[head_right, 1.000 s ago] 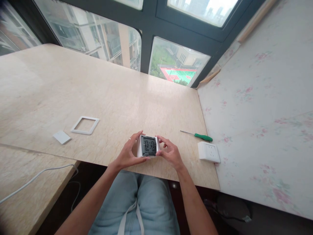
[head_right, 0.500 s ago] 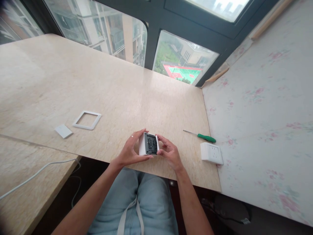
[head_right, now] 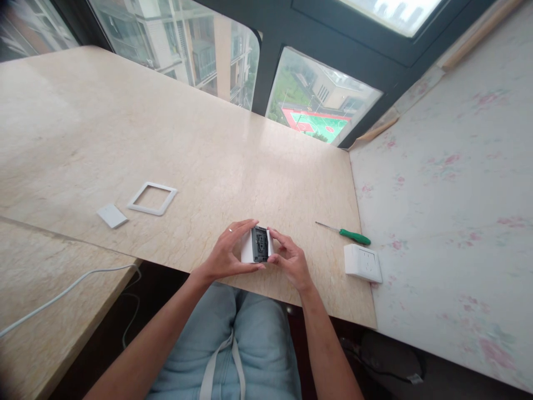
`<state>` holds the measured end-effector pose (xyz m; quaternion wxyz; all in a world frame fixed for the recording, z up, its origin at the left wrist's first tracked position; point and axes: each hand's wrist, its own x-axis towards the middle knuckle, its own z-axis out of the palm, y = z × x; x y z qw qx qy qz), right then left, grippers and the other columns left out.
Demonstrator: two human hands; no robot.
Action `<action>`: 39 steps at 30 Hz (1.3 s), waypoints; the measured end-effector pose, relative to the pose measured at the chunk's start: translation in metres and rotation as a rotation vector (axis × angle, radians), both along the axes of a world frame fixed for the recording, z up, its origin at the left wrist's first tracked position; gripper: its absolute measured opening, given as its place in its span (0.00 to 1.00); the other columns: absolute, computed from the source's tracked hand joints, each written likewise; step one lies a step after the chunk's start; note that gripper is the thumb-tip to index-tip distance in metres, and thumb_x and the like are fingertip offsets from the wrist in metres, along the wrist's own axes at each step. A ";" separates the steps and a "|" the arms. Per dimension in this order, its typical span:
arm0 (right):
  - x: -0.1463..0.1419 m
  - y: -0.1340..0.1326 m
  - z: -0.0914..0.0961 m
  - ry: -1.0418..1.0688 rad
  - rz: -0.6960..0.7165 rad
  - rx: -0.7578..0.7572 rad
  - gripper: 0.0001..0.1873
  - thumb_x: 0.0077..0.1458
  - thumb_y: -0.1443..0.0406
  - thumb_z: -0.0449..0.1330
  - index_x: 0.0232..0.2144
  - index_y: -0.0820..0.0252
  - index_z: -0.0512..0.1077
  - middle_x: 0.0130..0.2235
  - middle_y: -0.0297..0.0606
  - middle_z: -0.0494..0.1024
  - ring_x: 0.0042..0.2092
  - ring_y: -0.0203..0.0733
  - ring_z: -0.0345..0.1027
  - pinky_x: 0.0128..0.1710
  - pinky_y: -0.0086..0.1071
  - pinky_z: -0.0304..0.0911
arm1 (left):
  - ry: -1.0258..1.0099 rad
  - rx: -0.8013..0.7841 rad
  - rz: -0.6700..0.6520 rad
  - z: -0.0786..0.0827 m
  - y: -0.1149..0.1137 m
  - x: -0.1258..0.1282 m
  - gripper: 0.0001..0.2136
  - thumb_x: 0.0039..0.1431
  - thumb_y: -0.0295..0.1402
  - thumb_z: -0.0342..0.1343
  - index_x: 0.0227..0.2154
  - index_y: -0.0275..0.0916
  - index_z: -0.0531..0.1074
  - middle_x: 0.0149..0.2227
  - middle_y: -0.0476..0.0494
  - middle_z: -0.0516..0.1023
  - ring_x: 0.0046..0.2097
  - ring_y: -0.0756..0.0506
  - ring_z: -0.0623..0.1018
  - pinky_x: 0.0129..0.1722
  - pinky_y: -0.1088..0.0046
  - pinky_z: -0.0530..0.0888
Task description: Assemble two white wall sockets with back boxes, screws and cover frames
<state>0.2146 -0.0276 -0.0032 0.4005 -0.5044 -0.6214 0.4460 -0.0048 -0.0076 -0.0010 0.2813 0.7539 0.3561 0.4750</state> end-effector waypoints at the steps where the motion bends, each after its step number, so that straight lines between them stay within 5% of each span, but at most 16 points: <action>1: 0.000 0.000 0.000 0.005 0.003 0.013 0.33 0.48 0.47 0.68 0.55 0.45 0.71 0.60 0.40 0.72 0.60 0.53 0.64 0.53 0.45 0.64 | -0.002 0.003 -0.001 0.000 0.000 0.000 0.44 0.44 0.50 0.69 0.63 0.44 0.59 0.58 0.35 0.71 0.59 0.36 0.71 0.57 0.53 0.70; 13: -0.004 0.005 0.013 -0.009 0.053 0.043 0.25 0.46 0.56 0.72 0.49 0.42 0.76 0.58 0.37 0.74 0.63 0.49 0.62 0.65 0.50 0.52 | -0.012 -0.002 0.013 -0.002 -0.001 -0.003 0.43 0.42 0.50 0.70 0.60 0.43 0.62 0.57 0.36 0.73 0.58 0.36 0.73 0.58 0.55 0.70; 28: -0.020 0.012 0.040 -0.180 0.070 -0.046 0.25 0.40 0.57 0.75 0.45 0.46 0.79 0.56 0.39 0.76 0.63 0.52 0.61 0.65 0.57 0.52 | 0.082 -0.223 0.019 0.001 -0.012 -0.018 0.41 0.43 0.45 0.71 0.59 0.44 0.60 0.57 0.37 0.71 0.57 0.37 0.73 0.55 0.58 0.71; 39: -0.006 0.011 0.031 -0.207 0.222 0.032 0.20 0.59 0.52 0.61 0.52 0.46 0.74 0.62 0.37 0.69 0.66 0.48 0.56 0.67 0.53 0.50 | 0.156 -0.268 0.011 -0.002 -0.013 -0.018 0.42 0.43 0.44 0.71 0.60 0.44 0.58 0.59 0.37 0.69 0.59 0.36 0.71 0.58 0.56 0.70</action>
